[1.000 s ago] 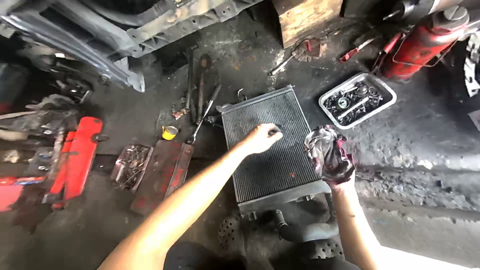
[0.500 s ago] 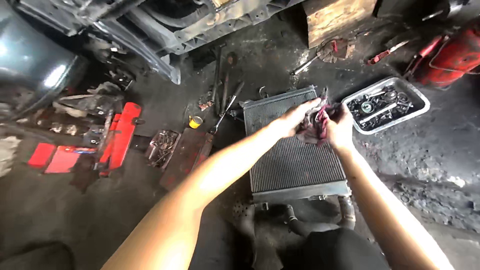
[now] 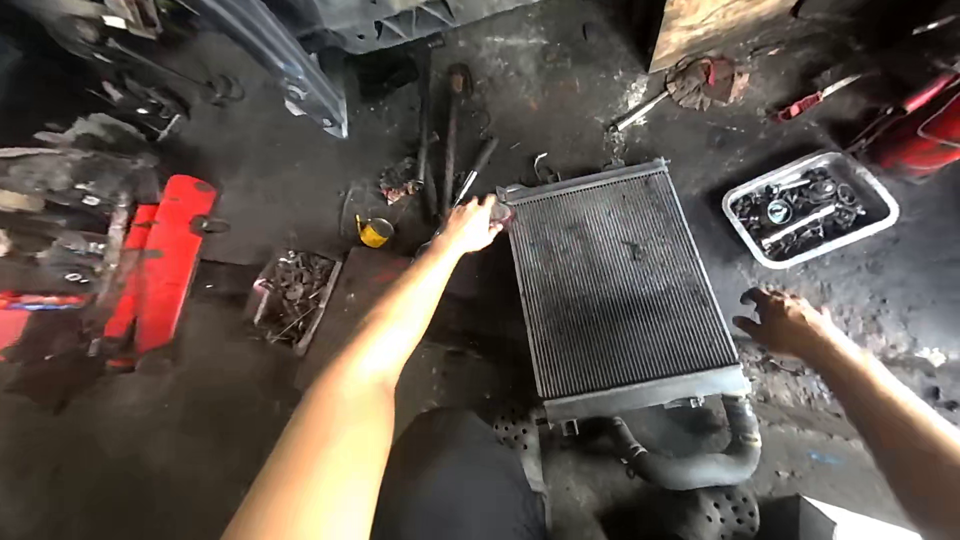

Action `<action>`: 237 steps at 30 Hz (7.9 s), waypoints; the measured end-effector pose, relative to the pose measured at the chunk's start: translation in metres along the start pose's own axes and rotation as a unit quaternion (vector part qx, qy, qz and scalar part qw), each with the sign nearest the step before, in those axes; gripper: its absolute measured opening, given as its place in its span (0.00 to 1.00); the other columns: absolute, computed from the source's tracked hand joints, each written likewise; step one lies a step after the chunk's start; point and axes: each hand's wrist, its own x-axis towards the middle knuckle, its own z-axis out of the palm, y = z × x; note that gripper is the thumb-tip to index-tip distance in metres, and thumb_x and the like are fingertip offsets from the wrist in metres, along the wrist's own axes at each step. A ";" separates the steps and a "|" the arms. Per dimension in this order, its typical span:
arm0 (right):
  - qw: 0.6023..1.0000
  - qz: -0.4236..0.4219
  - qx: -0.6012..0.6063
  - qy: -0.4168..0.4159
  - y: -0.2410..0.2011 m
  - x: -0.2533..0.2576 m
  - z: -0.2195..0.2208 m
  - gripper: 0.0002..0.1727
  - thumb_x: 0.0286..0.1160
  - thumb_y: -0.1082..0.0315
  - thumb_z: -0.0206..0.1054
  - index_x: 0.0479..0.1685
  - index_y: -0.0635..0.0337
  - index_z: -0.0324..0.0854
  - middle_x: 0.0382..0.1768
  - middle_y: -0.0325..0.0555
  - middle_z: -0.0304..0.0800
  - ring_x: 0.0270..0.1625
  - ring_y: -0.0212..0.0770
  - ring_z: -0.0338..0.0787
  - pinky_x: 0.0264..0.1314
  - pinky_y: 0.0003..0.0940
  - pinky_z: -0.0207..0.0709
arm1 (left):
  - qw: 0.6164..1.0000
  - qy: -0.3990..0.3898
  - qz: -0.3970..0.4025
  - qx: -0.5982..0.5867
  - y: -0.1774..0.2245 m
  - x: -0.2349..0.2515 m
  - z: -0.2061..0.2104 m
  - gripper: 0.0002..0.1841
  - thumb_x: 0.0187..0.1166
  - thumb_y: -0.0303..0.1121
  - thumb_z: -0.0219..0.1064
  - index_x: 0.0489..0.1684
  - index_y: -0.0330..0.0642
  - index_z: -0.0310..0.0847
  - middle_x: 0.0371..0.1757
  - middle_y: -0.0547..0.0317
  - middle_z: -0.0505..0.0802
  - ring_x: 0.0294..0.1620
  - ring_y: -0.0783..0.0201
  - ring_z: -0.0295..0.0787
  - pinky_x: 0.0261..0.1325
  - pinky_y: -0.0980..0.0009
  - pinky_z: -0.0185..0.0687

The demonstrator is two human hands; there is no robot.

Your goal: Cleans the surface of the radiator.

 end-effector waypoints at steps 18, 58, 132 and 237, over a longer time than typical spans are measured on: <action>0.889 0.266 0.201 0.314 -0.058 -0.007 0.200 0.42 0.79 0.42 0.55 0.89 0.59 0.61 0.91 0.64 0.55 0.92 0.70 0.54 0.81 0.79 0.47 | 0.995 -0.059 0.079 -0.002 0.063 0.000 0.069 0.26 0.85 0.44 0.62 0.79 0.41 0.74 0.64 0.33 0.87 0.61 0.35 0.88 0.60 0.36 0.82; 0.884 0.290 0.169 0.326 -0.059 -0.004 0.201 0.42 0.76 0.40 0.56 0.89 0.53 0.63 0.92 0.65 0.51 0.91 0.72 0.54 0.81 0.78 0.48 | 0.960 -0.176 0.217 -0.015 0.149 -0.084 0.104 0.32 0.85 0.43 0.58 0.90 0.48 0.62 0.77 0.34 0.79 0.62 0.38 0.88 0.59 0.41 0.83; 0.883 0.016 0.348 0.315 -0.188 -0.045 0.161 0.23 0.79 0.62 0.64 0.69 0.64 0.84 0.56 0.62 0.90 0.60 0.56 0.89 0.67 0.52 0.81 | 0.860 -0.053 -0.061 -0.503 0.002 -0.145 0.158 0.18 0.87 0.36 0.63 0.67 0.35 0.83 0.52 0.48 0.93 0.44 0.65 0.93 0.50 0.66 0.90; 0.946 -0.061 0.173 0.266 -0.196 0.027 0.148 0.30 0.64 0.71 0.71 0.74 0.48 0.83 0.79 0.55 0.77 0.80 0.65 0.73 0.76 0.65 0.68 | 0.823 -0.125 -0.066 -0.550 0.065 -0.186 0.214 0.40 0.79 0.34 0.71 0.89 0.27 0.53 0.83 0.31 0.73 0.83 0.49 0.73 0.85 0.60 0.69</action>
